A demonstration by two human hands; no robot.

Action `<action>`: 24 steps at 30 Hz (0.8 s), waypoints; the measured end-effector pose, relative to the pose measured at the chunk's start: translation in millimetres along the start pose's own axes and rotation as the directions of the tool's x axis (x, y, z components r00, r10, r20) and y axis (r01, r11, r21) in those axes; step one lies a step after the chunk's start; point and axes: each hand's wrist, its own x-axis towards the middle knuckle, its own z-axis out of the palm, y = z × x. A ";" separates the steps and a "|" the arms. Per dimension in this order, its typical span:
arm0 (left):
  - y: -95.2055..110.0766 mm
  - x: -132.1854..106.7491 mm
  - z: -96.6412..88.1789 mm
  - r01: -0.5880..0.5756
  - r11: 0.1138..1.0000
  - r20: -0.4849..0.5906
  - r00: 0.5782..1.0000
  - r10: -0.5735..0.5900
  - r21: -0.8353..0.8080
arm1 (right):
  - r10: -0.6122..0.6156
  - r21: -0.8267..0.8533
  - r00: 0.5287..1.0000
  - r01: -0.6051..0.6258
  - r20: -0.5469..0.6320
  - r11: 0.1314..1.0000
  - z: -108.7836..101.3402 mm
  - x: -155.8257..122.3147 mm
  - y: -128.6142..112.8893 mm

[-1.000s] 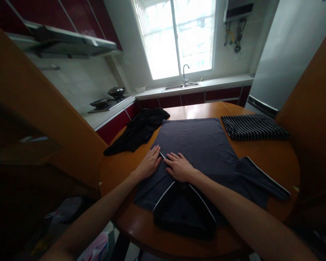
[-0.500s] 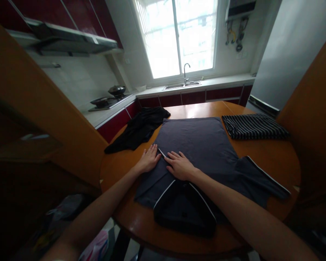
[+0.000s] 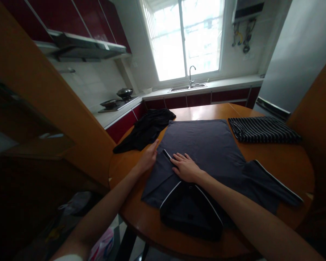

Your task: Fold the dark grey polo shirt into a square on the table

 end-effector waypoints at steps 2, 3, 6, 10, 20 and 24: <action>18.9 -6.3 4.4 -0.150 0.988 0.102 0.983 0.153 -0.034 | 0.001 -0.009 1.000 -0.001 0.000 1.000 0.0 -0.2 -0.4; 26.3 -9.5 7.7 -0.190 0.981 0.155 0.969 0.193 -0.034 | 0.000 -0.013 1.000 0.000 0.000 1.000 0.3 -0.3 -0.5; 37.3 -16.6 16.9 -0.217 0.976 0.278 0.939 0.203 0.018 | -0.002 -0.016 1.000 0.002 -0.004 1.000 1.6 -0.3 -0.4; 36.2 -22.5 17.6 -0.232 0.970 0.340 0.920 0.193 0.078 | 0.000 -0.002 1.000 0.000 -0.019 1.000 3.1 0.1 -0.1; 48.6 -89.1 -22.0 -0.230 0.971 0.437 0.881 0.179 0.066 | 0.007 0.010 0.999 -0.006 -0.033 1.000 2.0 -1.1 -1.4; 52.3 -113.6 -36.2 -0.222 0.972 0.448 0.879 0.162 0.083 | 0.009 0.015 1.000 -0.009 -0.030 1.000 2.7 -0.8 -0.7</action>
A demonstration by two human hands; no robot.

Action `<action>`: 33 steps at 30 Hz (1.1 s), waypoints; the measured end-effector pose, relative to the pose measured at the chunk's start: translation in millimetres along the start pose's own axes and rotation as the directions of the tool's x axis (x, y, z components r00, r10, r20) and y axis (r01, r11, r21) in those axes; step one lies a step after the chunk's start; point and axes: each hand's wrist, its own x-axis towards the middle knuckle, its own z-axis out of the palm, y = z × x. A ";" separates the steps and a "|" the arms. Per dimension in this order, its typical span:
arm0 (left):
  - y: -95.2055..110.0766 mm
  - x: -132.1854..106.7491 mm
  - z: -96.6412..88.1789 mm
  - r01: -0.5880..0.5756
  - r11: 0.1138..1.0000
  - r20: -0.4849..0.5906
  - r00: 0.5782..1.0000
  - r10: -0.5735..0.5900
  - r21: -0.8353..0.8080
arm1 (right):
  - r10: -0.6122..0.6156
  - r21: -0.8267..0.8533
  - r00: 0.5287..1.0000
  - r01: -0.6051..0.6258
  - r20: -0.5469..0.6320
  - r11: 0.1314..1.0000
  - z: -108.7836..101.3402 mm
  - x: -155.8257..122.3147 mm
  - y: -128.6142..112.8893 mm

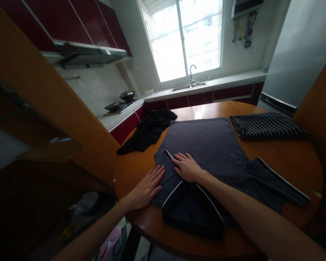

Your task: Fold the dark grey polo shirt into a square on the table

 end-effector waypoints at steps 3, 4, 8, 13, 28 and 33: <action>1.9 -10.6 -2.1 0.001 1.000 0.026 1.000 -0.001 0.009 | -0.002 0.002 1.000 0.002 -0.003 1.000 0.7 0.4 0.8; 1.9 -12.5 -3.3 0.003 1.000 0.037 0.999 -0.003 0.009 | -0.005 0.000 1.000 0.005 -0.006 1.000 0.8 0.6 0.9; 1.2 -11.1 -14.2 0.001 0.999 0.071 0.997 0.002 -0.047 | -0.012 -0.012 1.000 0.012 -0.008 1.000 0.2 0.9 0.6; -5.2 22.2 -36.8 0.044 0.986 -0.072 0.996 -0.057 -0.161 | -0.010 -0.023 1.000 0.010 0.008 1.000 -1.6 1.2 -1.1; -34.7 131.4 18.7 0.194 0.980 -0.195 0.961 -0.197 -0.034 | -0.005 -0.008 1.000 0.005 -0.021 1.000 -2.0 2.9 -2.2; -37.1 130.0 19.0 0.200 0.979 -0.182 0.964 -0.192 0.025 | -0.015 0.004 0.999 0.015 -0.033 1.000 -2.0 3.4 -2.4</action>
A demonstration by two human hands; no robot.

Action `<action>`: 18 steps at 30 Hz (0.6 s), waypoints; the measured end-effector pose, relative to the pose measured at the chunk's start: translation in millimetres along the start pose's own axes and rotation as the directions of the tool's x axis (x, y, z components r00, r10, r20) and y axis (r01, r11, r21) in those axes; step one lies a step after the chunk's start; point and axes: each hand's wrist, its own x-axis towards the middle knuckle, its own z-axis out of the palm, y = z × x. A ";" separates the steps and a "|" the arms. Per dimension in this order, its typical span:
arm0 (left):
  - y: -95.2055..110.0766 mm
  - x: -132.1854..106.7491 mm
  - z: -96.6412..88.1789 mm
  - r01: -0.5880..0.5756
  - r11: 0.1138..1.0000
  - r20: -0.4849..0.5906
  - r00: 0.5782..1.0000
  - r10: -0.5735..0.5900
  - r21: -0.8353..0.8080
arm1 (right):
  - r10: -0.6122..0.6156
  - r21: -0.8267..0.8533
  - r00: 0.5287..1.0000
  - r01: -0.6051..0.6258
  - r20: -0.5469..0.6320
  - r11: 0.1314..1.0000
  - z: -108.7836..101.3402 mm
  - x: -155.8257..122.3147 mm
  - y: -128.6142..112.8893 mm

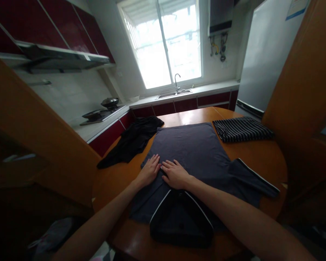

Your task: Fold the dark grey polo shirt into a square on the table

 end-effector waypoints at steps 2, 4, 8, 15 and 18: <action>-0.5 1.7 -0.1 0.003 1.000 -0.005 1.000 -0.003 -0.004 | -0.002 -0.008 1.000 0.002 -0.012 1.000 -0.4 0.0 0.1; -2.2 3.5 1.5 -0.004 1.000 -0.024 1.000 0.004 -0.018 | -0.002 -0.020 1.000 0.001 -0.019 1.000 -1.2 0.0 0.2; -6.6 7.1 5.7 -0.014 0.998 -0.088 0.996 0.008 -0.065 | -0.010 -0.041 1.000 0.009 -0.025 0.999 -2.3 1.4 1.6; 0.2 7.1 4.6 -0.044 0.992 -0.122 0.992 0.029 -0.115 | 0.000 -0.051 1.000 -0.001 -0.026 0.999 0.1 3.2 4.3; 2.7 6.7 6.2 -0.022 0.998 -0.069 0.997 0.018 -0.053 | 0.002 -0.039 1.000 -0.002 -0.019 0.999 0.2 2.9 4.4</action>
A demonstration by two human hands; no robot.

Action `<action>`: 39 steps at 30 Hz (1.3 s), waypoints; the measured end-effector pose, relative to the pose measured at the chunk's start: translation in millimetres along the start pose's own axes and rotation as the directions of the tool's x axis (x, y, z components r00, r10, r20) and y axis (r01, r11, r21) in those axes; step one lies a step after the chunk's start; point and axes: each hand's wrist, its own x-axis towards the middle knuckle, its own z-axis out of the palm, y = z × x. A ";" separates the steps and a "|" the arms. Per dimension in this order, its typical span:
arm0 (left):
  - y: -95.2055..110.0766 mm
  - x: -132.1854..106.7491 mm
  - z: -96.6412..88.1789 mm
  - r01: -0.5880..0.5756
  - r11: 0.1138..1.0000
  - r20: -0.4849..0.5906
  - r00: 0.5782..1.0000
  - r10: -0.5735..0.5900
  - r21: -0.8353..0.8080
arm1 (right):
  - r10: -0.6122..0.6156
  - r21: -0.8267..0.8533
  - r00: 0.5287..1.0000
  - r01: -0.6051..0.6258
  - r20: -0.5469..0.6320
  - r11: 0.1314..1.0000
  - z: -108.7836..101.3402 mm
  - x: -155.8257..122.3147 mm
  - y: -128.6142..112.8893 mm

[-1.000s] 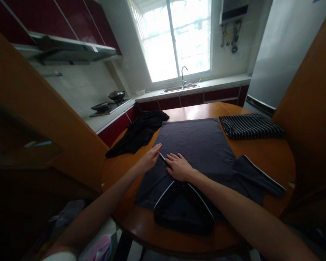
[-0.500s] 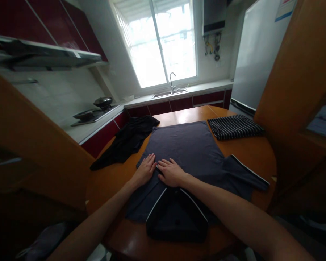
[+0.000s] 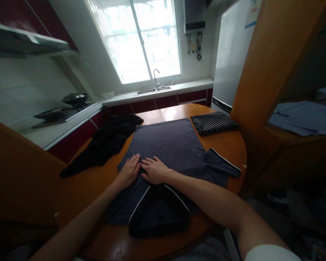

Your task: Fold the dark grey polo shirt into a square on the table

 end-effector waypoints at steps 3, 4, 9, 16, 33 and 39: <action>-0.9 -0.1 1.2 -0.001 1.000 0.027 1.000 0.001 0.026 | -0.001 0.008 1.000 0.001 0.004 1.000 -0.9 -0.4 -0.5; -1.7 -0.3 1.5 0.001 1.000 0.031 1.000 -0.002 0.025 | 0.000 0.008 1.000 0.000 0.005 1.000 -1.3 -0.6 -0.9; -6.9 -0.4 3.6 0.028 0.999 0.019 0.999 -0.029 0.036 | 0.004 0.015 1.000 -0.004 0.001 1.000 -3.8 -1.2 -2.5; -10.4 4.9 3.2 0.052 0.992 0.041 0.998 -0.057 0.117 | 0.001 0.008 1.000 -0.001 0.011 1.000 -3.2 -0.9 -2.3; 8.3 -1.6 3.0 0.029 1.000 -0.030 0.999 -0.029 0.003 | 0.002 0.010 1.000 -0.001 -0.018 1.000 2.4 0.9 1.3; 0.1 -0.5 11.1 0.023 1.000 -0.016 1.000 -0.023 0.007 | -0.008 0.013 1.000 0.008 -0.016 1.000 2.5 1.5 2.1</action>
